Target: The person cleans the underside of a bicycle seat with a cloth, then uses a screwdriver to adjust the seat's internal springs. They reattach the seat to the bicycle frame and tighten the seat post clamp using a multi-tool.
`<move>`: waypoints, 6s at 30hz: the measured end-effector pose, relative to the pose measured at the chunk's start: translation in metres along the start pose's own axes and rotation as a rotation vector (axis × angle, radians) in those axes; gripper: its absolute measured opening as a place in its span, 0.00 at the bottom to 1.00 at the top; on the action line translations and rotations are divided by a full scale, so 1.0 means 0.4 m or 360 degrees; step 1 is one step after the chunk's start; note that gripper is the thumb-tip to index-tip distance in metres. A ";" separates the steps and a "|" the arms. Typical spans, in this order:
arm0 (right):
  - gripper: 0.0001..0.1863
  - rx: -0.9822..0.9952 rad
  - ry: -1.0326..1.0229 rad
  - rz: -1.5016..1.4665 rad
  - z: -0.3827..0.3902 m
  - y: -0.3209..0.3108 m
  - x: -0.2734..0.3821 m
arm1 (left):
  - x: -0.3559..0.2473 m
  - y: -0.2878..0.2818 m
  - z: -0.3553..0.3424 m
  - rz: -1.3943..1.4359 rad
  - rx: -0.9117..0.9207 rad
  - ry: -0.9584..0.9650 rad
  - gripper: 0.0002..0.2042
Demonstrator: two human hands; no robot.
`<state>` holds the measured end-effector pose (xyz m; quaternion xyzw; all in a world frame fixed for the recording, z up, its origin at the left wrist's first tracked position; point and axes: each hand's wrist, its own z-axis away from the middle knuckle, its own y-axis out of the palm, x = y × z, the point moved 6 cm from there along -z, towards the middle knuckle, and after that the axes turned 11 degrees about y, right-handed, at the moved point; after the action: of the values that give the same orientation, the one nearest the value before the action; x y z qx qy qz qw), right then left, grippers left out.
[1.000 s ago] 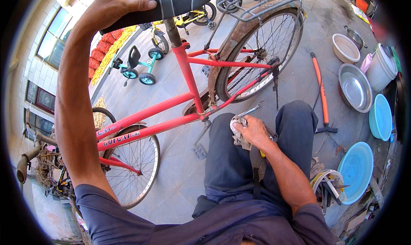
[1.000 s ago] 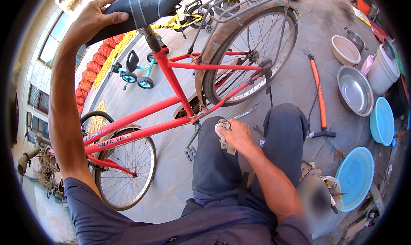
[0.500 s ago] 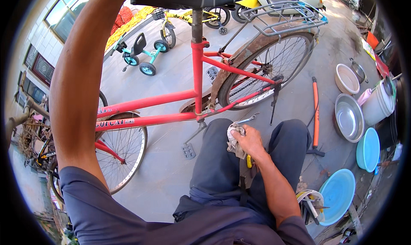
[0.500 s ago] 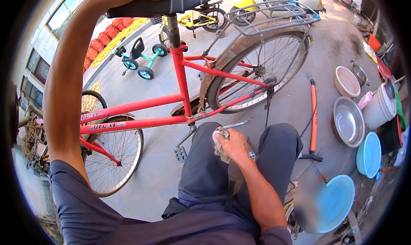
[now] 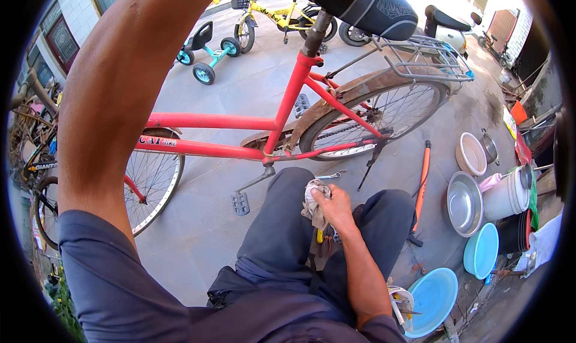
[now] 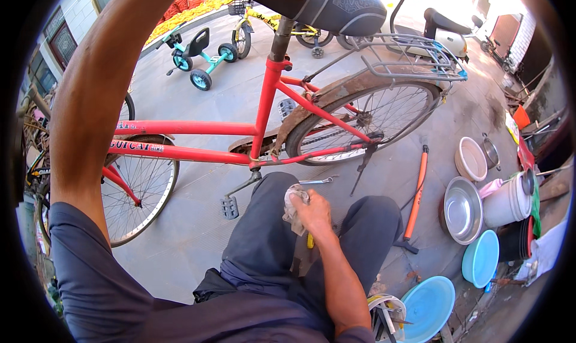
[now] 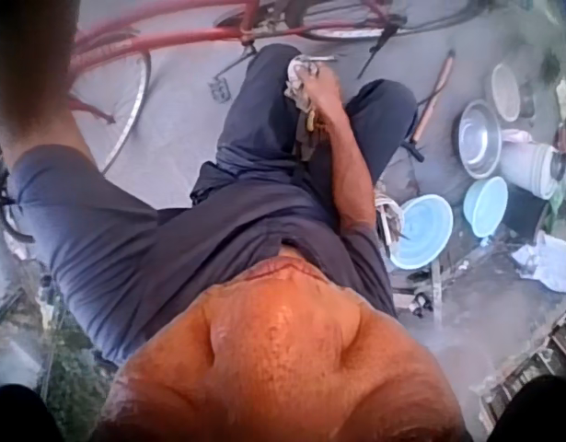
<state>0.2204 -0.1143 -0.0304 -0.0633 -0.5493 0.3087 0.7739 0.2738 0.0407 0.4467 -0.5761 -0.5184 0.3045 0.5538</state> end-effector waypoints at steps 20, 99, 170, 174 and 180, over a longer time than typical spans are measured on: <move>0.16 0.0050 -0.0109 0.0068 -0.064 0.040 -0.091 | -0.010 -0.005 0.052 0.0073 -0.0147 0.0135 0.27; 0.21 0.0311 -0.0548 -0.1107 0.023 -0.568 0.774 | 0.138 0.068 0.196 0.1494 -0.1329 0.0486 0.17; 0.21 0.0277 -0.0697 -0.1212 0.020 -0.499 0.701 | 0.131 0.059 0.141 0.1664 -0.1355 0.0564 0.26; 0.22 0.0259 -0.0685 -0.1127 0.035 -0.516 0.695 | 0.101 0.072 0.188 0.1695 -0.1472 0.0429 0.28; 0.25 0.0193 -0.0776 -0.1019 0.048 -0.482 0.715 | 0.121 0.111 0.234 0.1797 -0.1440 0.0306 0.29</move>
<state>0.3408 -0.1169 0.2935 0.2318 -0.6896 0.0899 0.6802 0.2121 0.1229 0.3964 -0.9523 -0.1665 0.2477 0.0634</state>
